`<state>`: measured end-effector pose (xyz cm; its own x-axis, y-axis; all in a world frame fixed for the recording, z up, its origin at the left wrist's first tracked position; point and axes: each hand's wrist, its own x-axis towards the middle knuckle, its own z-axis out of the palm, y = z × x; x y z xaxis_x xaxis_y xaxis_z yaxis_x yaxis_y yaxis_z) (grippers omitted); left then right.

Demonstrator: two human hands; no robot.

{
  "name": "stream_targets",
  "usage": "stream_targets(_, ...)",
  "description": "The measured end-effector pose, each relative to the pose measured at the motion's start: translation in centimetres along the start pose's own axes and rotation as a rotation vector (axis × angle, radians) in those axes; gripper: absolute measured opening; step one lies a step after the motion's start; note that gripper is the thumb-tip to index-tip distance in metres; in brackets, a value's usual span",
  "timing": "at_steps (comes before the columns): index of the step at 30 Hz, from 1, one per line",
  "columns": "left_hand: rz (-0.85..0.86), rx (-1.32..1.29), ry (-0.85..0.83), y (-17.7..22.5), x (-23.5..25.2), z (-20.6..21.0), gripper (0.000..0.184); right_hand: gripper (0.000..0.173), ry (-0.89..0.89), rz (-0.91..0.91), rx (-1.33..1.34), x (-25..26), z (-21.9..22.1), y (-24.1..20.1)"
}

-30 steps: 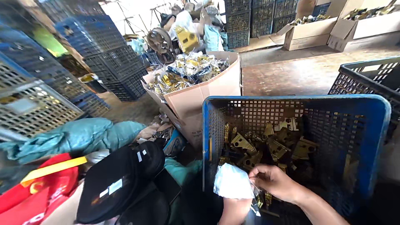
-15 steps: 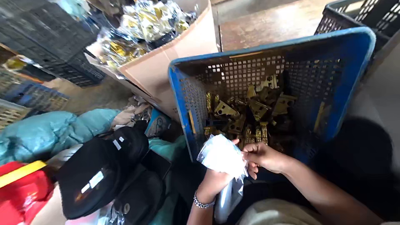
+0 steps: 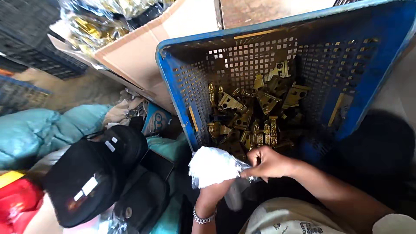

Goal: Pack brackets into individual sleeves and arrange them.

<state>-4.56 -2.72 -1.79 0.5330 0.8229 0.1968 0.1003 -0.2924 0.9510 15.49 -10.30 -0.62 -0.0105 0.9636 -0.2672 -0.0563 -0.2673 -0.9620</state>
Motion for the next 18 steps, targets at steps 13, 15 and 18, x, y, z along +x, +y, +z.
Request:
stream_targets(13,-0.078,-0.134,-0.004,-1.2,-0.8,-0.2,0.042,0.017,-0.172,0.015,-0.115,1.8,1.4,0.2)
stream_targets(15,-0.064,-0.096,0.092,-1.7,-0.5,-0.3,0.043,0.020,-0.042,0.005,0.063,2.0,-0.6,0.2)
stream_targets(18,-0.100,-0.023,0.303,-1.6,1.0,0.1,0.050,0.014,0.145,0.004,0.134,4.1,-3.6,0.7)
